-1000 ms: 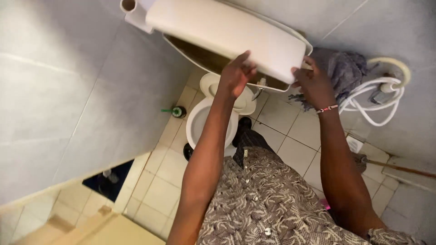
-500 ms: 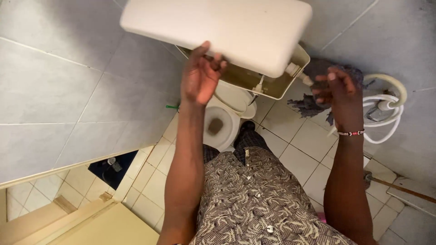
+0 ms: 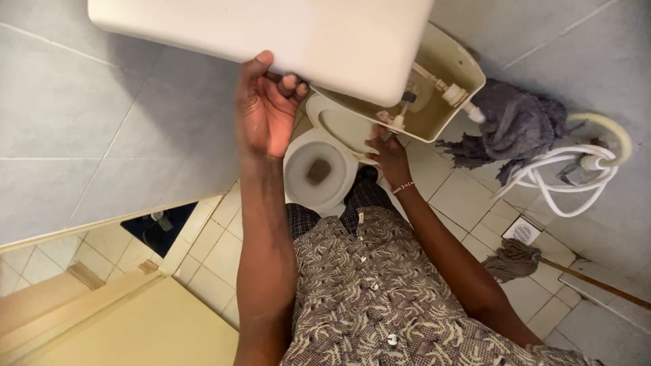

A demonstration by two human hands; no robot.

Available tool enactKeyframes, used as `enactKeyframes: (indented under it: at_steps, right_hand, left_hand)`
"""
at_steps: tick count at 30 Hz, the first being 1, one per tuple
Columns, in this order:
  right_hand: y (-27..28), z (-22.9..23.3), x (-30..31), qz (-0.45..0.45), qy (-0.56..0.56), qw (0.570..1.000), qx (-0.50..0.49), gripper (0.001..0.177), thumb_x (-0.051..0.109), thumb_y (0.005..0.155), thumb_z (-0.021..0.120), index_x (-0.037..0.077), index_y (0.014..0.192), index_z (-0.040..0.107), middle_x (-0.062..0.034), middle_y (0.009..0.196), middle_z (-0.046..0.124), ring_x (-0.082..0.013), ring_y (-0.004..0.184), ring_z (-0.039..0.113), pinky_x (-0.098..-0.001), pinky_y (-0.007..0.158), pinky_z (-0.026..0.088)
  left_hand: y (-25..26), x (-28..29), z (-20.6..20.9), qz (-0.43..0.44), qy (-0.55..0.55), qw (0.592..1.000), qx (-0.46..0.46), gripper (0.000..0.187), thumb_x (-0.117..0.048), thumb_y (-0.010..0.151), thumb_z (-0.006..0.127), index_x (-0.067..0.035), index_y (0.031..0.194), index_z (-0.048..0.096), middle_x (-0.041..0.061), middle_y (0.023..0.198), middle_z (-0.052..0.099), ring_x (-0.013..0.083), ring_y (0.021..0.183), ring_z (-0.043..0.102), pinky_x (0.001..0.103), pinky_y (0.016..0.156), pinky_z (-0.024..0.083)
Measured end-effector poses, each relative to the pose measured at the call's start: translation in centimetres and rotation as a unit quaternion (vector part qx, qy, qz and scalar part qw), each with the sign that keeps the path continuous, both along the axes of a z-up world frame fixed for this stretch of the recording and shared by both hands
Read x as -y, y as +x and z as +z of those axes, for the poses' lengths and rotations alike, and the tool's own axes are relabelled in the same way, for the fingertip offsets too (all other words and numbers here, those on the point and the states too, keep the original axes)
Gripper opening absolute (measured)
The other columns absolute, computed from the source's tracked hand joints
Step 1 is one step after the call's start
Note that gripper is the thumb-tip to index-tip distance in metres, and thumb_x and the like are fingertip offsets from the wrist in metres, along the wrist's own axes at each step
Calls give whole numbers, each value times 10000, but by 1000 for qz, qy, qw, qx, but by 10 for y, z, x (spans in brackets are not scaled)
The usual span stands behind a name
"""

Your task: Mopping the bathroom floor and then opening and inspecting the toilet tank mechanism.

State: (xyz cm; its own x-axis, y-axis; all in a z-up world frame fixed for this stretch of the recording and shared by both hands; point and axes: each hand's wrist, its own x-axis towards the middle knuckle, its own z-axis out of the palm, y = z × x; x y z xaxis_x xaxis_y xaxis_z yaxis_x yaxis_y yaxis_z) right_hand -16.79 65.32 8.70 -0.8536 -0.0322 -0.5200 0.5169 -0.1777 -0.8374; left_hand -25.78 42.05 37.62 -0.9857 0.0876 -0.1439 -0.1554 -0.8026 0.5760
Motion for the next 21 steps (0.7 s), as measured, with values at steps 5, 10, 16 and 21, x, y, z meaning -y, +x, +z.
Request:
enactKeyframes:
  at_steps: [5,10,16,21]
  right_hand:
    - [-6,47,11,-50,-352,933,-51,409,378,1083,556,38,1299,628,-178,1439,620,-330,1311,633,-386,1029,574]
    - [-4,35,7,-70,-479,875,-20,362,320,1097,537,27,1284,638,-176,1412,636,-360,1352,607,-375,1027,571]
    - [3,19,7,-102,-541,834,-29,311,289,1140,550,14,1246,649,-203,1372,664,-377,1334,617,-350,996,592]
    - [3,31,13,-114,-499,859,-29,314,306,1131,552,25,1239,645,-218,1373,660,-367,1317,628,-350,1016,587]
  left_hand:
    - [6,25,4,29,-47,998,8,134,-187,995,674,-68,1045,637,47,904,716,148,764,700,365,742,574]
    - [4,46,-3,23,-37,999,3,130,-193,1007,669,-74,1030,623,37,897,690,139,758,653,369,746,547]
    - [-1,54,-7,21,-39,999,6,146,-208,1000,663,-72,1028,620,30,873,663,139,746,614,367,743,528]
    - [-5,68,-9,9,-55,998,12,161,-219,981,660,-68,1028,626,33,860,662,139,722,603,364,723,525]
